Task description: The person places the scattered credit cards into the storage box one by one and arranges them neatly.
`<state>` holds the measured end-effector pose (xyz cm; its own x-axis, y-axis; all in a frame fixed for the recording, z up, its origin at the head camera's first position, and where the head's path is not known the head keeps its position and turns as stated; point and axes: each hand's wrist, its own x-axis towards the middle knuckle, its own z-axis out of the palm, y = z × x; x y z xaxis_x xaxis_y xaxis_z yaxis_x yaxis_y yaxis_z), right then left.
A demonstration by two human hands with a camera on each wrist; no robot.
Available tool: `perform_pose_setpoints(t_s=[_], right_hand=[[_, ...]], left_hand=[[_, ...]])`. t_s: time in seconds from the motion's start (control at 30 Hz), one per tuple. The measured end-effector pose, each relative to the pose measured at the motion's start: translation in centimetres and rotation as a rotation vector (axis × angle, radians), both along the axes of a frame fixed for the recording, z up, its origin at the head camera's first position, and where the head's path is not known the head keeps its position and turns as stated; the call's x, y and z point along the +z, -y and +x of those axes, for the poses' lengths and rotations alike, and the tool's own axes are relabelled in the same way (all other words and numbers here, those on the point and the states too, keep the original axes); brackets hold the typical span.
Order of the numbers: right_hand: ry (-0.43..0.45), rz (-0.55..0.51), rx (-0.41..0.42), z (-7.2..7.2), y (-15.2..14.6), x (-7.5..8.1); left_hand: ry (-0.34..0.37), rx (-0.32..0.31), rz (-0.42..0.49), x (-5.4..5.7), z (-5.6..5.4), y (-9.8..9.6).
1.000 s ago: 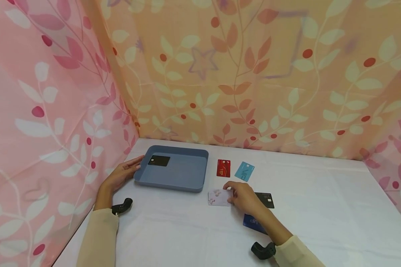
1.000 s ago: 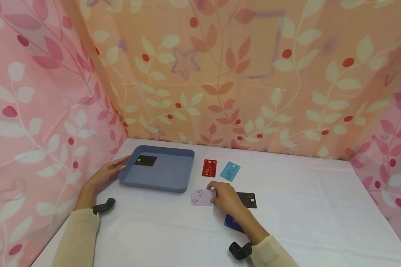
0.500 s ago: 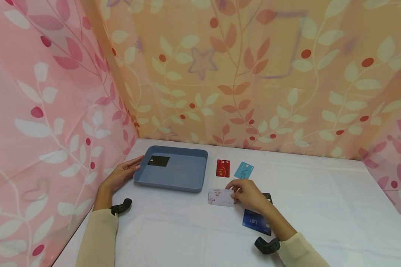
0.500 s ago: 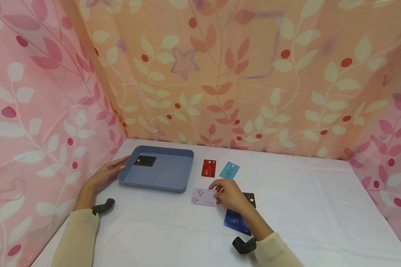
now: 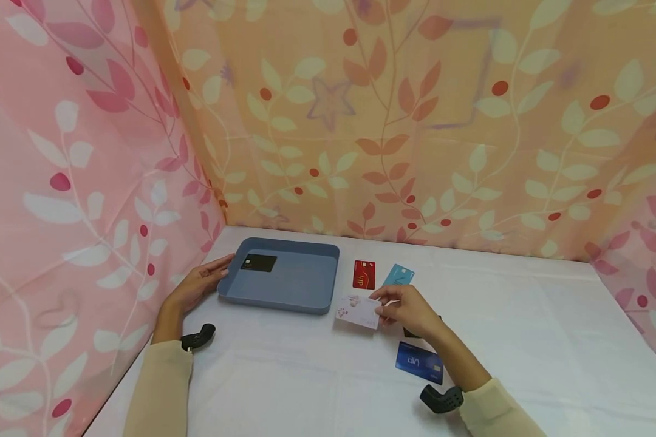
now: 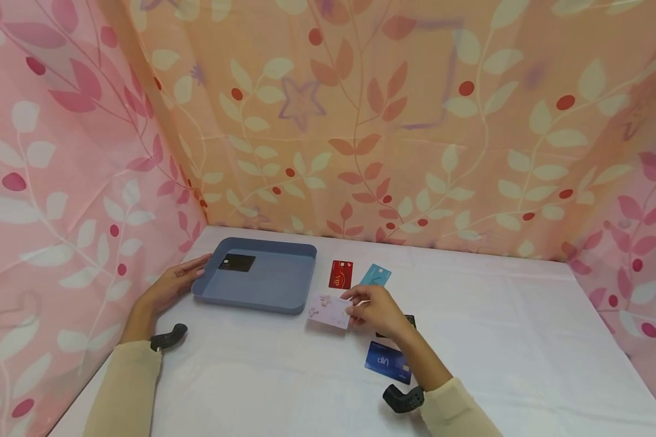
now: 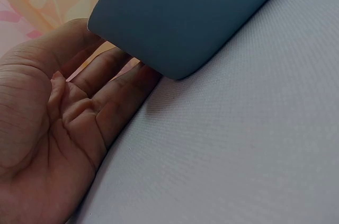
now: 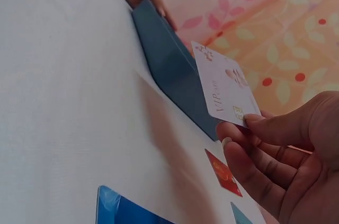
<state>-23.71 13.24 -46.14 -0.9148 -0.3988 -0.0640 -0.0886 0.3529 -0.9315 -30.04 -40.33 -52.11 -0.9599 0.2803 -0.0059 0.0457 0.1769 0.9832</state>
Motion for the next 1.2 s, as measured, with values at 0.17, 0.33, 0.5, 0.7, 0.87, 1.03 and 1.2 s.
perform_pose_setpoints(t_s=[0.17,0.33,0.5,0.7,0.87,1.03,1.2], right_hand=[[0.014,-0.033,0.008,0.2,0.1,0.4],[0.019,-0.066,0.017,0.4,0.2,0.9],[0.034,-0.091,0.023,0.5,0.3,1.2],[0.053,-0.105,0.015,0.8,0.5,1.5],[0.044,-0.128,0.023,1.0,1.2,1.8],[0.041,-0.139,0.030,1.1,1.9,1.7],[0.039,-0.124,0.004,0.7,2.4,1.6]], left_hand=[[-0.010,-0.011,0.013,-0.3,-0.2,0.1],[-0.007,-0.004,-0.002,-0.3,-0.2,0.2],[-0.008,0.003,-0.014,-0.3,-0.1,0.2],[-0.007,0.002,-0.007,-0.3,-0.1,0.1],[-0.017,0.009,-0.008,-0.1,0.2,0.2],[-0.016,0.007,-0.011,0.0,0.5,0.2],[-0.020,-0.015,0.005,-0.1,0.1,0.1]])
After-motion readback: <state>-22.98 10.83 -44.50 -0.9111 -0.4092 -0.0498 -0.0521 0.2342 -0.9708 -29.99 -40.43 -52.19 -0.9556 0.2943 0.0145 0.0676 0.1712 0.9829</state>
